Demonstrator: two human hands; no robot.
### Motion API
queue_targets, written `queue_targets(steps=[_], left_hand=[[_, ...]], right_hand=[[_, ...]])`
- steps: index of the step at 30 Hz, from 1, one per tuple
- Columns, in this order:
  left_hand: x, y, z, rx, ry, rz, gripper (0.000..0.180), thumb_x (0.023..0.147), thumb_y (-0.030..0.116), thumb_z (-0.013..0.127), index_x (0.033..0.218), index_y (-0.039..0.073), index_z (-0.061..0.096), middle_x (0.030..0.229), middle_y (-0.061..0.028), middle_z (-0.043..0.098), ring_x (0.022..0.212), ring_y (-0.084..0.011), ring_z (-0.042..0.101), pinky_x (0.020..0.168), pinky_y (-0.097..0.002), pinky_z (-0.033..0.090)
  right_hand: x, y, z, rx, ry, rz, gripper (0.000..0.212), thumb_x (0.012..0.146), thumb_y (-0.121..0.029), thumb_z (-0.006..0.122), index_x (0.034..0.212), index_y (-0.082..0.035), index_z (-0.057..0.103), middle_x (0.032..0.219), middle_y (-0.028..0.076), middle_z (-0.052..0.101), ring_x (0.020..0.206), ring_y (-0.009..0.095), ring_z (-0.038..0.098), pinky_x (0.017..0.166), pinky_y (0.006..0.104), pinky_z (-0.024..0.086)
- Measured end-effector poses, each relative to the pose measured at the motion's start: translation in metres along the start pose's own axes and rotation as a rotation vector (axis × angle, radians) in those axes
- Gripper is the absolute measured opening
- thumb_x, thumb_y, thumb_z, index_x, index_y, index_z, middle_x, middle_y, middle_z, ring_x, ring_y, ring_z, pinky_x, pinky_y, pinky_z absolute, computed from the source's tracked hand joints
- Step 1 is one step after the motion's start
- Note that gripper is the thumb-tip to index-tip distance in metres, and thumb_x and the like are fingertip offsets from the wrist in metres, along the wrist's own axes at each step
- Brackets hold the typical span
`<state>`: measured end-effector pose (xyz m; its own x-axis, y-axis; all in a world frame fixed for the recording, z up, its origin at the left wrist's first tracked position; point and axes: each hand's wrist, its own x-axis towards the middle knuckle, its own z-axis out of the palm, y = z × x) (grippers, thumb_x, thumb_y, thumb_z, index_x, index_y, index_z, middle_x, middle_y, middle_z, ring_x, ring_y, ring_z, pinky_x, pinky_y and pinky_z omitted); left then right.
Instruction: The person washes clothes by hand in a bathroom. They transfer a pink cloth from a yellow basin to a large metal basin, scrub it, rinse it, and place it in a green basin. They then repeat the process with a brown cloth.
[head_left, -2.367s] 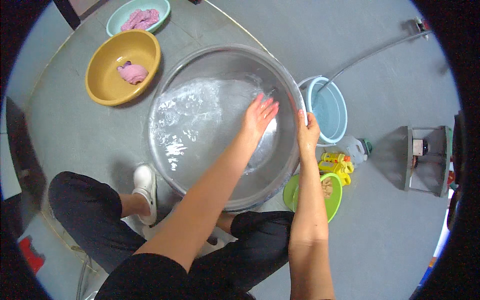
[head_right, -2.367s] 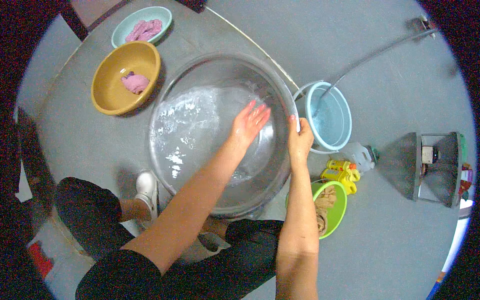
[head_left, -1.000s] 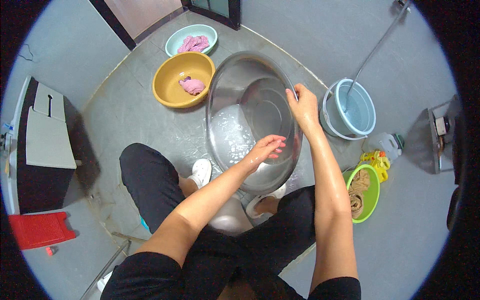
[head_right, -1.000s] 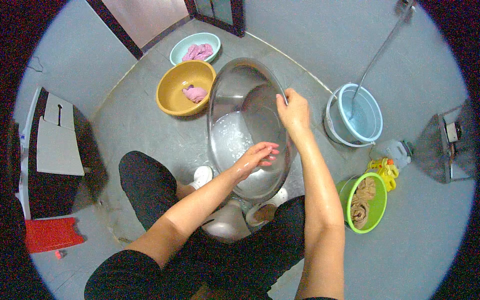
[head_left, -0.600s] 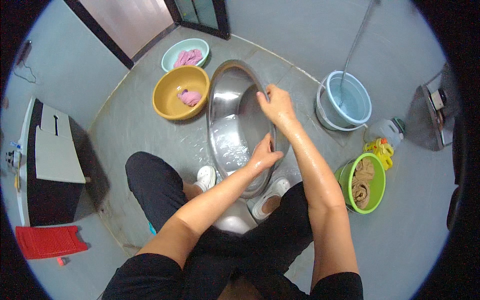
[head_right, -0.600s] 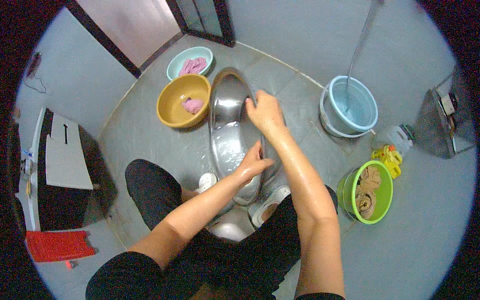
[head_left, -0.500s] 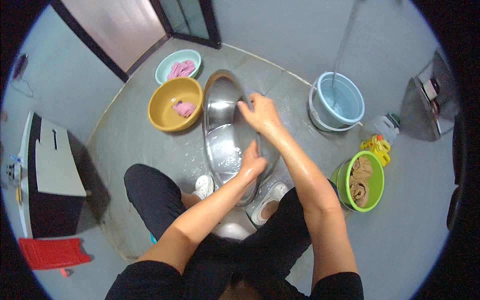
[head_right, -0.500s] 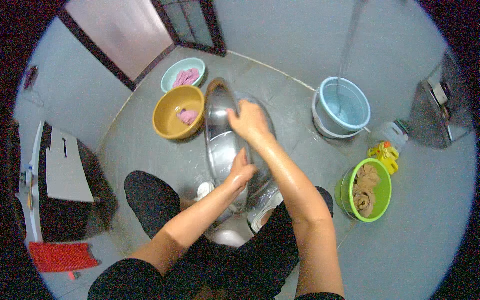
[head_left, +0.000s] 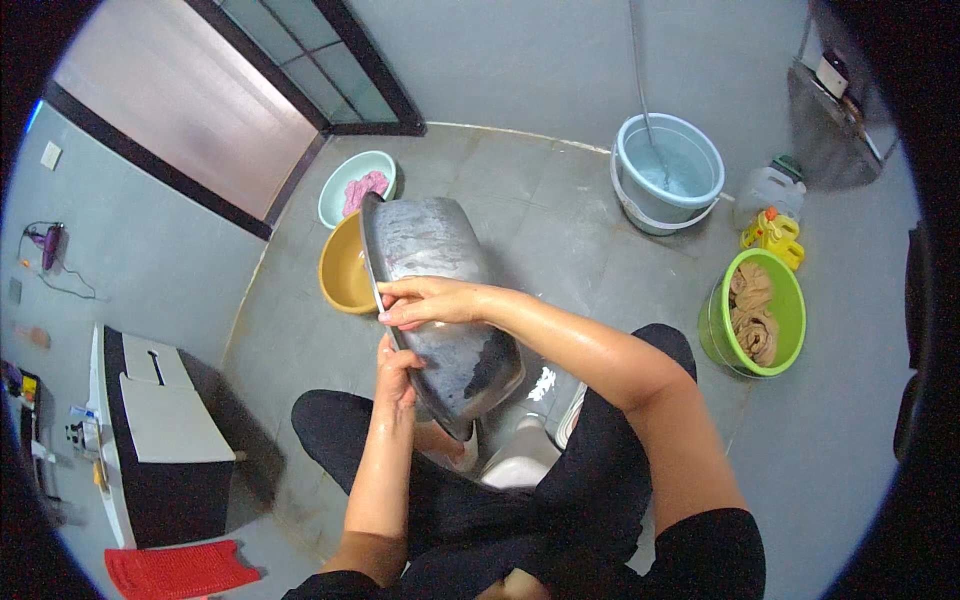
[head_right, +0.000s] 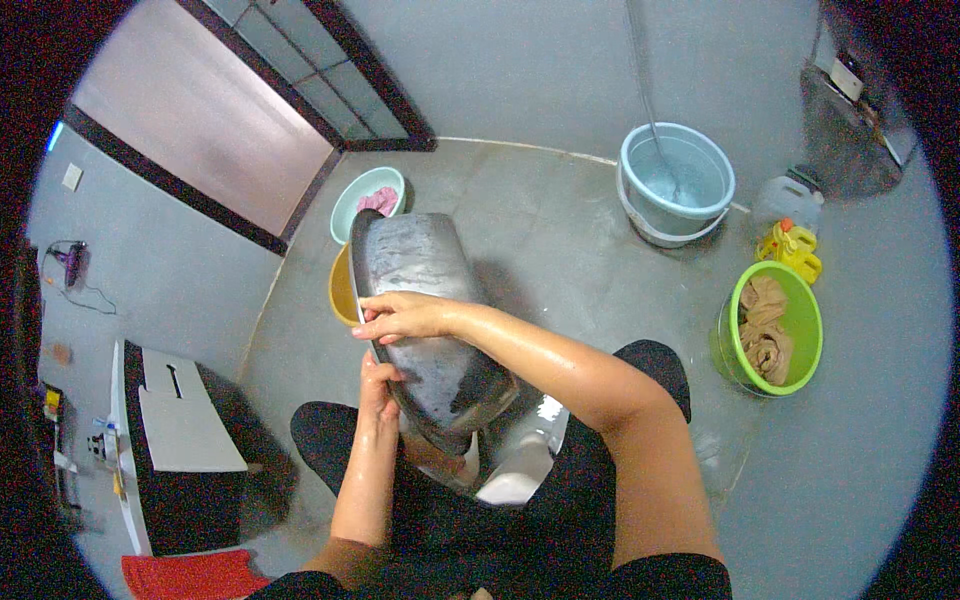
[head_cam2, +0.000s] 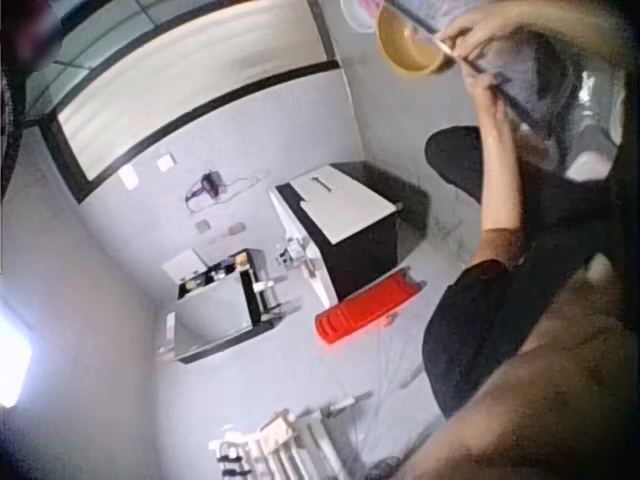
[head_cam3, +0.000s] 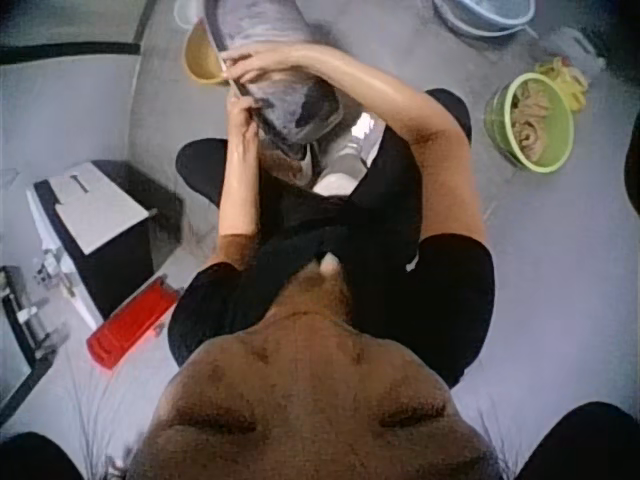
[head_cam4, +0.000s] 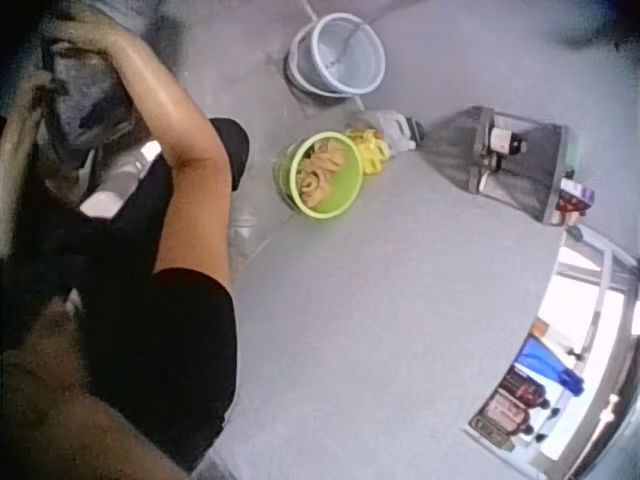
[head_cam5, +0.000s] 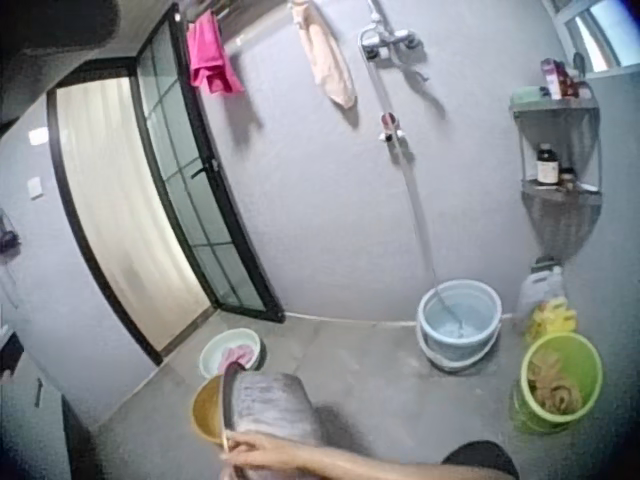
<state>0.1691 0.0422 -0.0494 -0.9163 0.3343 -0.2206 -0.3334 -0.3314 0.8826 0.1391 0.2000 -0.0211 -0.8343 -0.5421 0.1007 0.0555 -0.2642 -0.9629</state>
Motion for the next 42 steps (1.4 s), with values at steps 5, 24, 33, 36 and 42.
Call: queue_targets(steps=[5,24,33,36,42], left_hand=[[0.001,0.010,-0.039,-0.068,-0.006,0.012,0.053,0.049,-0.008,0.046,0.102,-0.002,0.052,0.090,-0.0095,0.057,0.082,-0.0227,0.059,0.069,-0.0288,0.049],[0.021,0.019,-0.051,-0.094,-0.134,-0.029,0.052,0.049,-0.008,0.044,0.100,-0.005,0.052,0.091,-0.0118,0.058,0.084,-0.0232,0.059,0.073,-0.0274,0.049],[0.038,-0.002,-0.006,0.149,-0.162,-0.017,0.068,0.051,-0.005,0.045,0.119,0.002,0.043,0.097,-0.0079,0.056,0.079,-0.0166,0.057,0.060,-0.0224,0.045],[0.066,-0.027,0.059,0.262,-0.222,-0.079,0.069,0.051,-0.006,0.046,0.120,0.004,0.043,0.090,-0.0042,0.054,0.065,-0.0110,0.051,0.051,-0.0210,0.040],[0.069,-0.104,0.111,0.427,-0.390,-0.155,0.091,0.051,-0.010,0.047,0.137,0.006,0.023,0.117,-0.0107,0.047,0.084,-0.0157,0.052,0.058,-0.0212,0.042]], right_hand=[[0.007,0.025,0.007,0.119,-0.312,-0.043,0.066,0.086,-0.028,0.055,0.135,0.002,0.023,0.139,0.012,0.027,0.124,0.020,0.033,0.100,0.0279,0.032],[0.011,0.010,0.013,0.111,-0.228,-0.023,0.071,0.083,-0.031,0.059,0.135,0.000,0.024,0.136,0.011,0.032,0.123,0.017,0.034,0.098,0.0266,0.032],[-0.021,-0.008,-0.015,0.171,0.082,-0.003,0.060,0.083,-0.032,0.059,0.132,-0.008,0.034,0.121,0.012,0.048,0.104,0.018,0.052,0.085,0.0288,0.046],[-0.064,-0.034,-0.067,0.100,0.290,0.072,0.057,0.082,-0.036,0.058,0.129,-0.009,0.038,0.119,0.016,0.049,0.095,0.021,0.058,0.079,0.0276,0.049],[-0.158,-0.018,-0.107,0.194,0.607,0.201,0.052,0.082,-0.038,0.058,0.123,-0.008,0.044,0.107,0.018,0.054,0.085,0.021,0.062,0.072,0.0271,0.052]])
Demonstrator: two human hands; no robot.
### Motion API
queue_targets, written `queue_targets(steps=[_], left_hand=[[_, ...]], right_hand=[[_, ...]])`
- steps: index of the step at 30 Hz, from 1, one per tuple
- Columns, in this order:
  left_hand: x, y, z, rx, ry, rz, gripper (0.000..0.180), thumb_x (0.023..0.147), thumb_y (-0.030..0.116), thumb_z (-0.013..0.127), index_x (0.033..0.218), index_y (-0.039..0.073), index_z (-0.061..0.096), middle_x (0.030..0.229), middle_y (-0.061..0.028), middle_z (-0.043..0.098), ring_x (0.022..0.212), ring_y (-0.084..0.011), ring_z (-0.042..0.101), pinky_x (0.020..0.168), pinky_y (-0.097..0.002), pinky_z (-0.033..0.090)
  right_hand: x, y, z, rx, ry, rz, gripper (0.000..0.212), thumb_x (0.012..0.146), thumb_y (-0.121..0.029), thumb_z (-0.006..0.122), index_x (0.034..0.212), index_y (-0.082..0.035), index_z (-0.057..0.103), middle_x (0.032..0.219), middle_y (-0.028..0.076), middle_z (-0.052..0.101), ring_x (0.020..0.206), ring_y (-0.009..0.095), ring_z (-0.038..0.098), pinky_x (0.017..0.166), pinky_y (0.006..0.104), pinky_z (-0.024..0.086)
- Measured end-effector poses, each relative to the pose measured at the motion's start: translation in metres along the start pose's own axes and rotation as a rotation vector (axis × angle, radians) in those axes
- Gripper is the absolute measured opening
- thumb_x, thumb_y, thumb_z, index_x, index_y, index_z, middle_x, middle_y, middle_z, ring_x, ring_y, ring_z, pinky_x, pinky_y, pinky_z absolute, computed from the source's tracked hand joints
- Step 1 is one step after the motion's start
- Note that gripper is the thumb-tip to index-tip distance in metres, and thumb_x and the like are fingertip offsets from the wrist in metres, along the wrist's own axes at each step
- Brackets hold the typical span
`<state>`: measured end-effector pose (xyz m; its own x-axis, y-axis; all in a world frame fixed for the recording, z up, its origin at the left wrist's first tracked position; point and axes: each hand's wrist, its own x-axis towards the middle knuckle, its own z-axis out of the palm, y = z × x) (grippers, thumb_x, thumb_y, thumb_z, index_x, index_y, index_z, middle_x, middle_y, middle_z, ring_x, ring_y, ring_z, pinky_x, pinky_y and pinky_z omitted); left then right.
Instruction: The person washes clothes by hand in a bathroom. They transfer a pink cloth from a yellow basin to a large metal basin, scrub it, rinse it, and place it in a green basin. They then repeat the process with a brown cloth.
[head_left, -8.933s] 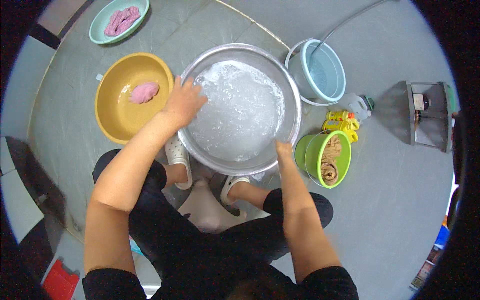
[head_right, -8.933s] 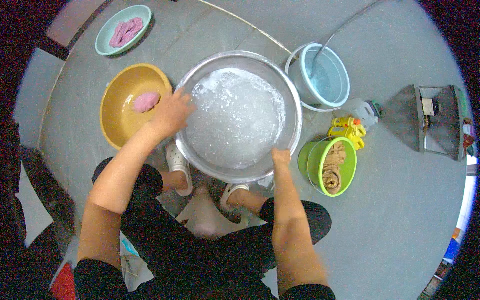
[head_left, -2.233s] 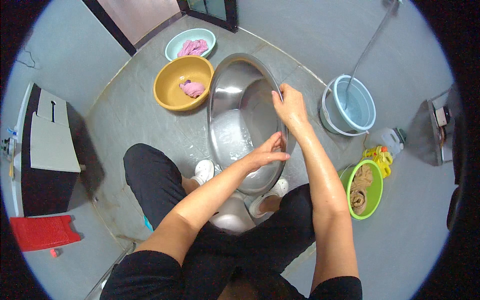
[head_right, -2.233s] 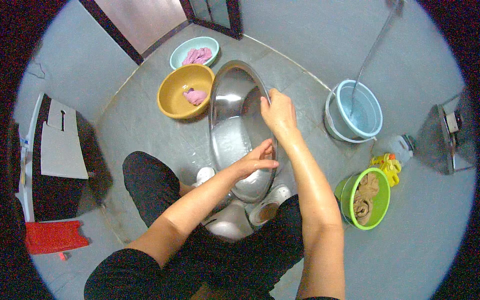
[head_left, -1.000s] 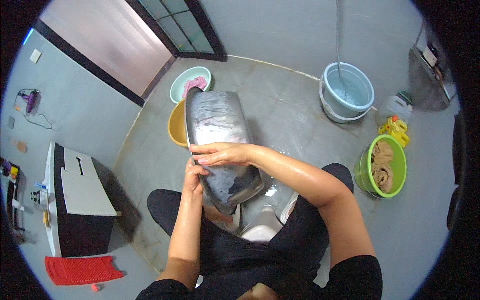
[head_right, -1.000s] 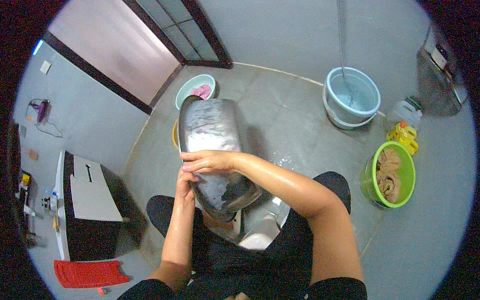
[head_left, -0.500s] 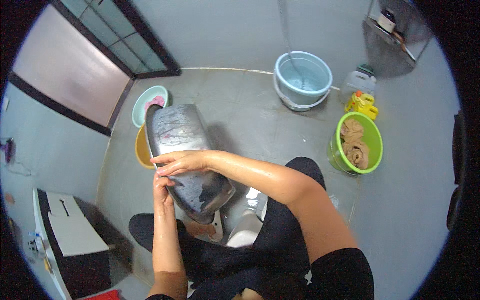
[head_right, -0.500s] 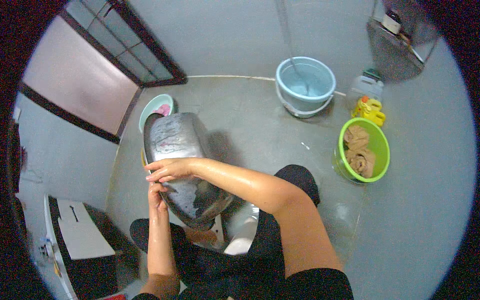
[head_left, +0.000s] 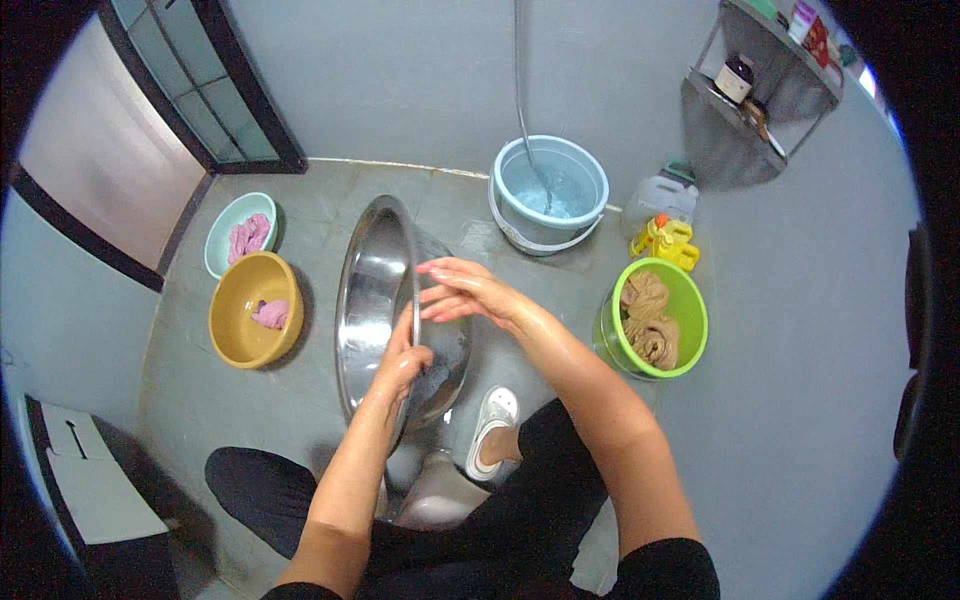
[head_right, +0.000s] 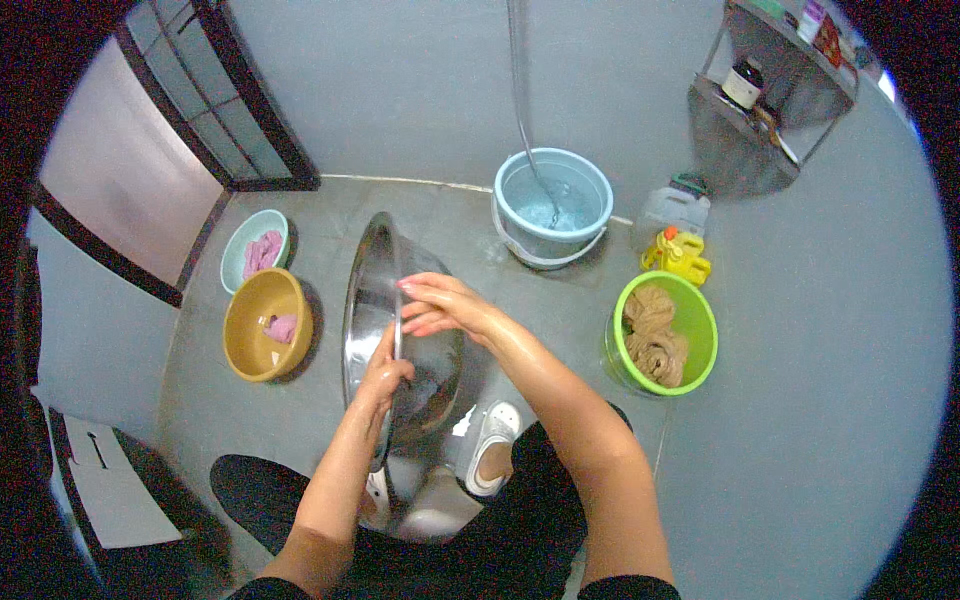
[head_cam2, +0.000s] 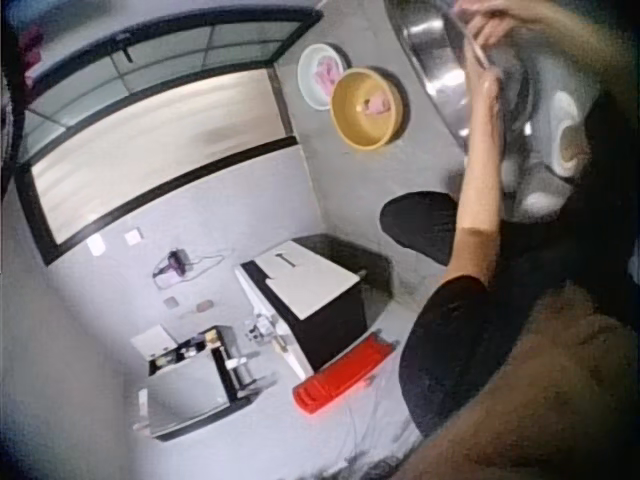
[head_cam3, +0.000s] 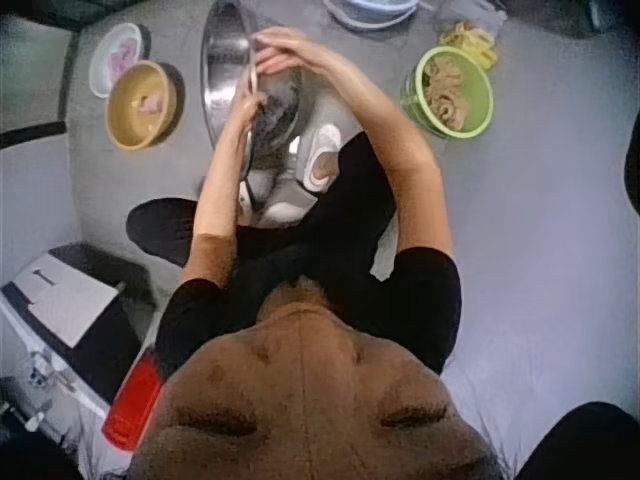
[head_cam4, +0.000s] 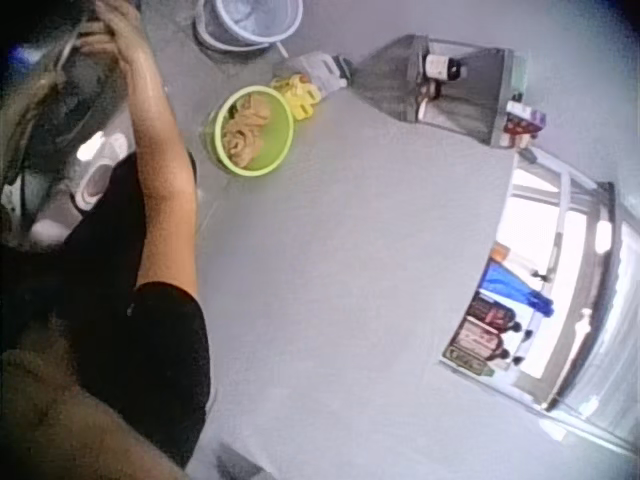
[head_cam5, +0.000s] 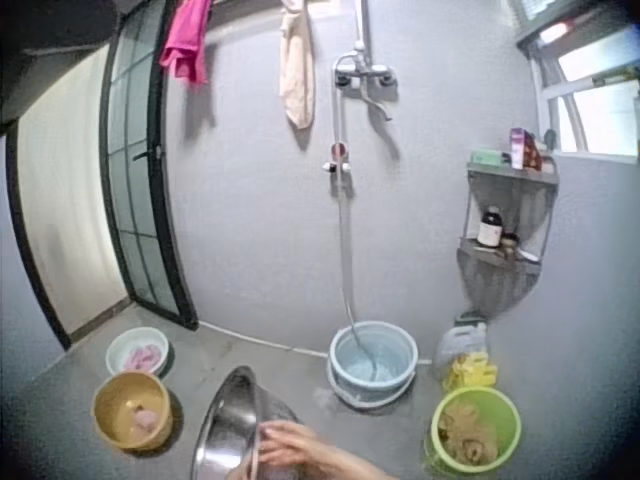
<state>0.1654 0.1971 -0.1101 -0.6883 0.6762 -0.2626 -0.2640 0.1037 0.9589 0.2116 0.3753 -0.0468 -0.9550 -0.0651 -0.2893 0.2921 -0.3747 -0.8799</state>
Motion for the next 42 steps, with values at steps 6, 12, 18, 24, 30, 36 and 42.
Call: queue_targets(steps=[6,12,18,24,30,36,42], left_hand=[[0.030,-0.035,0.057,0.468,-0.225,0.018,0.084,0.057,0.000,0.052,0.136,0.002,0.022,0.131,-0.0209,0.038,0.122,-0.0274,0.037,0.100,-0.0321,0.029],[0.046,-0.126,0.081,0.961,-0.357,-0.081,0.079,0.063,0.004,0.056,0.135,0.009,0.024,0.104,-0.0234,0.057,0.095,-0.0383,0.055,0.083,-0.0429,0.044],[0.047,-0.161,0.078,1.072,-0.448,-0.143,0.087,0.063,-0.002,0.057,0.137,0.014,0.014,0.112,-0.0242,0.052,0.093,-0.0376,0.057,0.079,-0.0437,0.046],[0.057,-0.205,0.066,1.037,-0.456,-0.164,0.087,0.066,-0.006,0.054,0.137,0.018,0.010,0.123,-0.0238,0.042,0.099,-0.0401,0.053,0.081,-0.0458,0.046],[0.062,-0.190,0.056,1.203,-0.596,-0.160,0.094,0.067,0.020,0.068,0.138,0.020,0.008,0.133,-0.0236,0.033,0.118,-0.0439,0.036,0.098,-0.0462,0.032],[0.091,-0.157,-0.029,1.091,-0.598,-0.051,0.088,0.060,0.048,0.072,0.132,0.012,0.036,0.135,-0.0221,0.032,0.124,-0.0401,0.030,0.103,-0.0427,0.026],[0.087,-0.010,-0.107,1.434,-0.351,0.259,0.054,0.069,0.032,0.070,0.115,0.011,0.054,0.117,-0.0164,0.052,0.111,-0.0335,0.045,0.094,-0.0399,0.036]], right_hand=[[-0.032,0.026,-0.063,-0.185,0.280,0.203,0.058,0.079,-0.038,0.063,0.123,-0.006,0.042,0.098,0.013,0.055,0.082,0.020,0.063,0.068,0.0262,0.053],[-0.024,0.072,-0.101,-0.854,0.290,0.541,0.063,0.074,-0.041,0.066,0.120,-0.003,0.044,0.090,0.013,0.058,0.084,0.023,0.062,0.067,0.0323,0.051],[-0.019,0.061,-0.071,-1.454,0.446,0.246,0.041,0.071,-0.034,0.066,0.093,-0.001,0.057,0.089,0.020,0.061,0.083,0.035,0.061,0.072,0.0407,0.050],[-0.005,0.029,-0.029,-1.474,0.261,0.238,0.042,0.074,-0.032,0.063,0.104,-0.003,0.057,0.090,0.020,0.061,0.088,0.034,0.059,0.077,0.0408,0.047],[0.000,0.035,-0.034,-1.510,0.190,0.140,0.038,0.073,-0.032,0.063,0.097,-0.002,0.058,0.086,0.019,0.061,0.084,0.034,0.059,0.074,0.0411,0.047],[0.019,0.019,-0.024,-1.620,0.119,0.273,0.036,0.074,-0.033,0.063,0.097,-0.005,0.059,0.090,0.017,0.061,0.088,0.032,0.059,0.077,0.0403,0.047],[0.037,0.022,-0.034,-1.641,0.308,0.028,0.037,0.073,-0.030,0.065,0.100,-0.006,0.060,0.099,0.015,0.061,0.095,0.030,0.058,0.080,0.0395,0.047]])
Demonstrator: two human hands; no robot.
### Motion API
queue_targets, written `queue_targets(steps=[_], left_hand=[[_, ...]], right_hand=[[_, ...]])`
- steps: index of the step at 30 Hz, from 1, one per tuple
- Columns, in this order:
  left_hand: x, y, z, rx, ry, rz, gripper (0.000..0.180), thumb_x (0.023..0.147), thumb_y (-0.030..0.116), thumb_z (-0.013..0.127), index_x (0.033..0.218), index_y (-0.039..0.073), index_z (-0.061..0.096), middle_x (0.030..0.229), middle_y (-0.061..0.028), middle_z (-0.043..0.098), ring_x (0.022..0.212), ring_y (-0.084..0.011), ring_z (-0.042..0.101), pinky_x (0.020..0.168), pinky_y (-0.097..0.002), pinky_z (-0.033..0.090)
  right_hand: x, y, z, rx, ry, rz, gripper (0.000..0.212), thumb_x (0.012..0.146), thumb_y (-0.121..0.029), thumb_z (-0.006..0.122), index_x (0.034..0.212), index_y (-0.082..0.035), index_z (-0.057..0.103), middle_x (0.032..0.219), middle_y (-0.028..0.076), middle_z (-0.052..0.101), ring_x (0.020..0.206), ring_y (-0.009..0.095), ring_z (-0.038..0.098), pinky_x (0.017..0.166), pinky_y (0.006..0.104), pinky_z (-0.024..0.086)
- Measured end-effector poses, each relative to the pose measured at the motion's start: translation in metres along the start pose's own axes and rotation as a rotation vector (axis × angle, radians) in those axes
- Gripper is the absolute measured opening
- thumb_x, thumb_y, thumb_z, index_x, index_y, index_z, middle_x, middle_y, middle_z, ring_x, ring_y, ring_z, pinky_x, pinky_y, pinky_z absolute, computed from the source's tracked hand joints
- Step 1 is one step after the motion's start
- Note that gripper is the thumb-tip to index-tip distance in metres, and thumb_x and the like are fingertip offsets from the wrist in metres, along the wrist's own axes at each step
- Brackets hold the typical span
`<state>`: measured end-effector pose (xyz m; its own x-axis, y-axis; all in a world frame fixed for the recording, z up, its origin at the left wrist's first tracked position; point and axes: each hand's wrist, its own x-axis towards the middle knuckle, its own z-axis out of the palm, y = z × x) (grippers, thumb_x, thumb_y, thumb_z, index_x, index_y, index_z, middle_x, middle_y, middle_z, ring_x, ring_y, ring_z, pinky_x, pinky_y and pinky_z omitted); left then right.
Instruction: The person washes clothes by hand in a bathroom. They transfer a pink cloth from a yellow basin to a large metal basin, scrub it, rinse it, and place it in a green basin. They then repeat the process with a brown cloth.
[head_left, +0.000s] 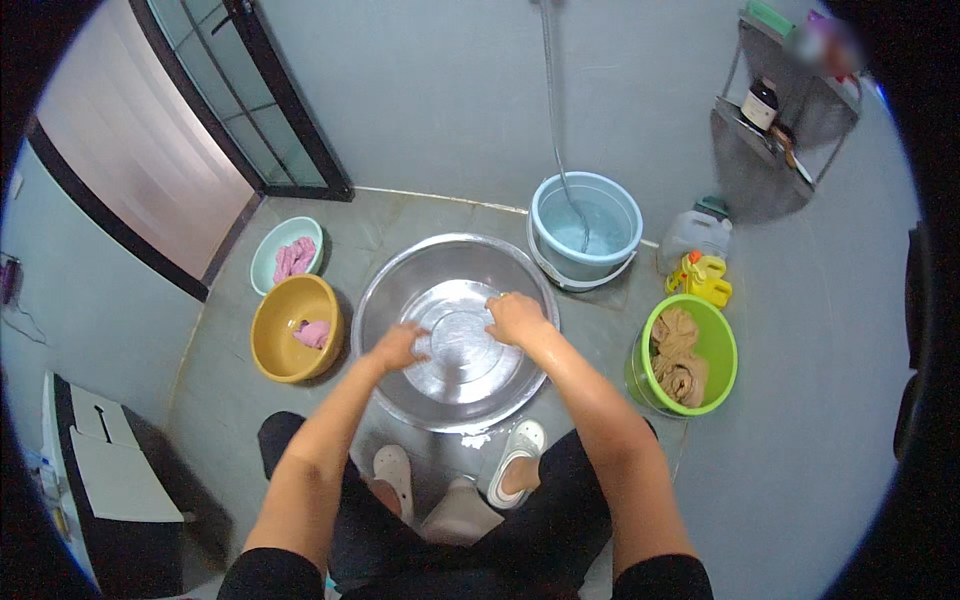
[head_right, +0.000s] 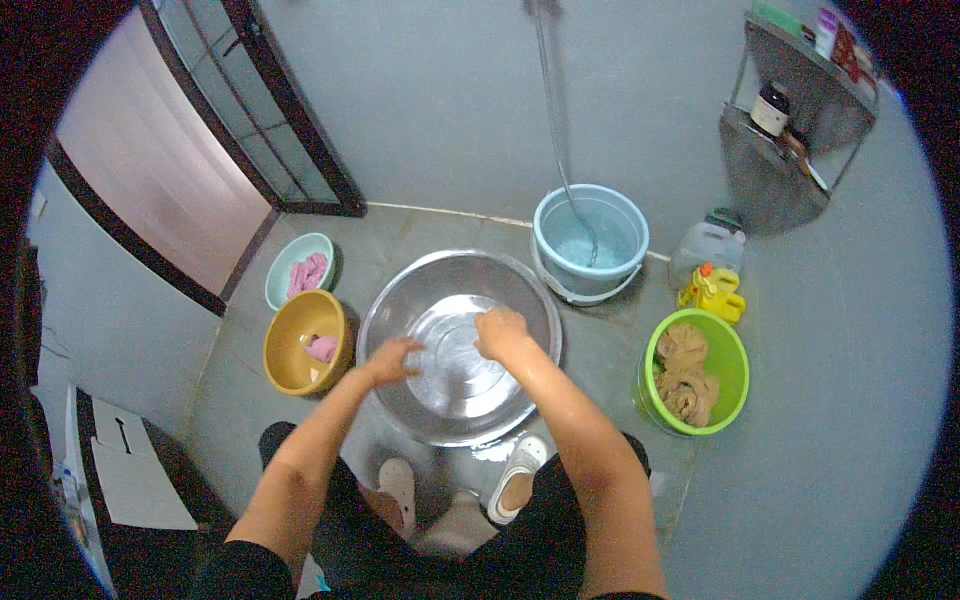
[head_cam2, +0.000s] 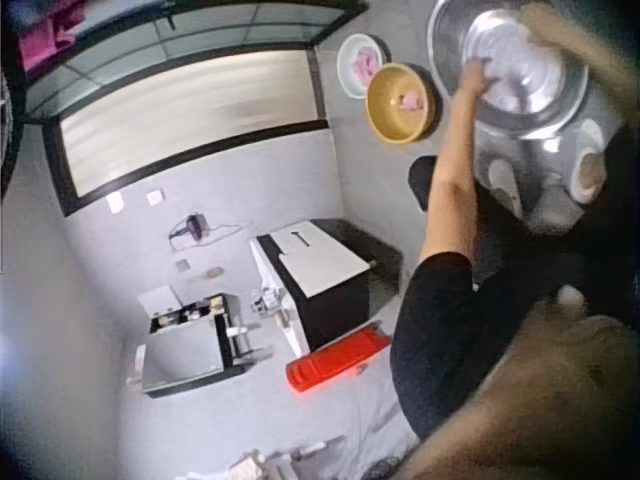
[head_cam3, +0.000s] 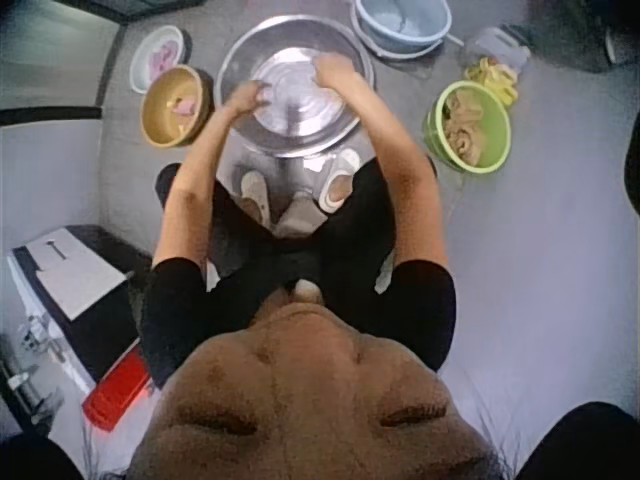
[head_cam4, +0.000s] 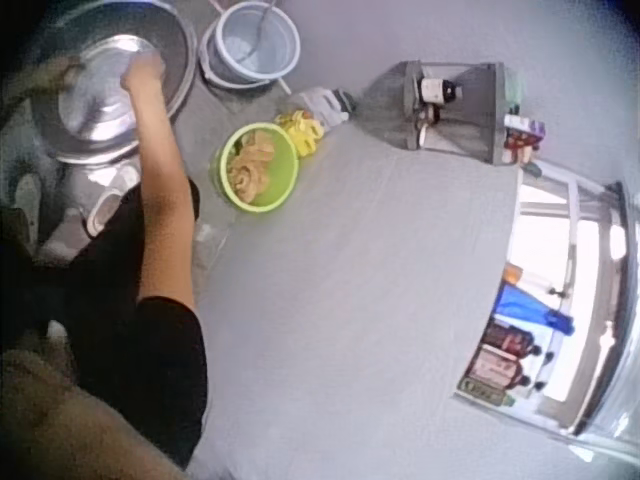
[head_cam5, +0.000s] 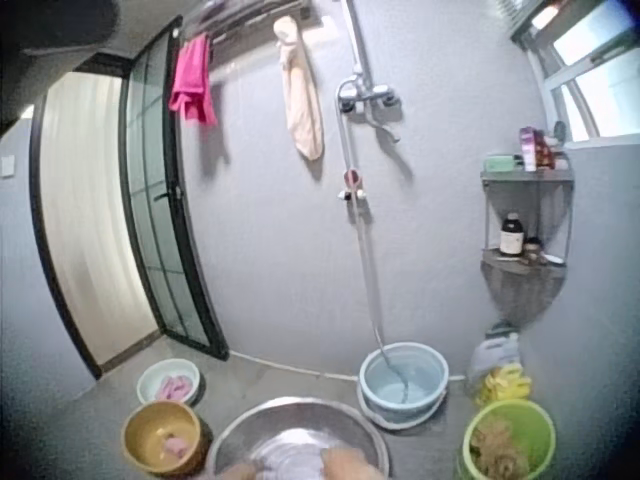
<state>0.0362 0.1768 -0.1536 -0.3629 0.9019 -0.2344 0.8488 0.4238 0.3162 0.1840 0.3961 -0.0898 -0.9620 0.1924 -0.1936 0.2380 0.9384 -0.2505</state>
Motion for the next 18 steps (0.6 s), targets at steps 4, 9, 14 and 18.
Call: queue_targets(steps=[4,9,14,18], left_hand=[[-0.024,0.031,-0.072,-0.083,0.201,0.021,0.042,0.071,0.022,0.068,0.110,0.009,0.057,0.114,-0.0154,0.054,0.107,-0.0309,0.050,0.090,-0.0373,0.040],[-0.042,0.067,-0.082,-0.395,0.216,0.021,0.042,0.074,0.020,0.066,0.114,0.014,0.056,0.124,-0.0112,0.050,0.112,-0.0250,0.048,0.087,-0.0345,0.042],[-0.001,0.079,-0.054,-0.592,0.185,0.084,0.036,0.074,0.020,0.066,0.109,0.012,0.059,0.116,-0.0099,0.055,0.106,-0.0248,0.052,0.083,-0.0351,0.044],[0.079,0.072,-0.033,-0.525,0.128,0.091,0.041,0.078,0.020,0.064,0.116,0.010,0.053,0.115,-0.0108,0.055,0.104,-0.0238,0.053,0.085,-0.0344,0.045]], right_hand=[[0.000,0.000,0.002,0.070,0.122,-0.040,0.034,0.072,-0.029,0.065,0.098,-0.007,0.062,0.099,0.015,0.061,0.096,0.031,0.058,0.082,0.0392,0.047],[0.003,0.003,-0.006,0.341,0.315,-0.024,0.035,0.071,-0.028,0.065,0.099,-0.008,0.062,0.098,0.016,0.062,0.093,0.031,0.058,0.082,0.0384,0.046],[0.031,0.092,-0.017,0.582,0.195,0.243,0.034,0.070,-0.032,0.065,0.095,-0.008,0.065,0.089,0.012,0.065,0.084,0.022,0.062,0.076,0.0321,0.047],[0.038,0.206,-0.034,0.414,0.219,0.589,0.035,0.069,-0.034,0.066,0.094,-0.009,0.066,0.093,0.013,0.065,0.086,0.026,0.062,0.078,0.0345,0.047]])
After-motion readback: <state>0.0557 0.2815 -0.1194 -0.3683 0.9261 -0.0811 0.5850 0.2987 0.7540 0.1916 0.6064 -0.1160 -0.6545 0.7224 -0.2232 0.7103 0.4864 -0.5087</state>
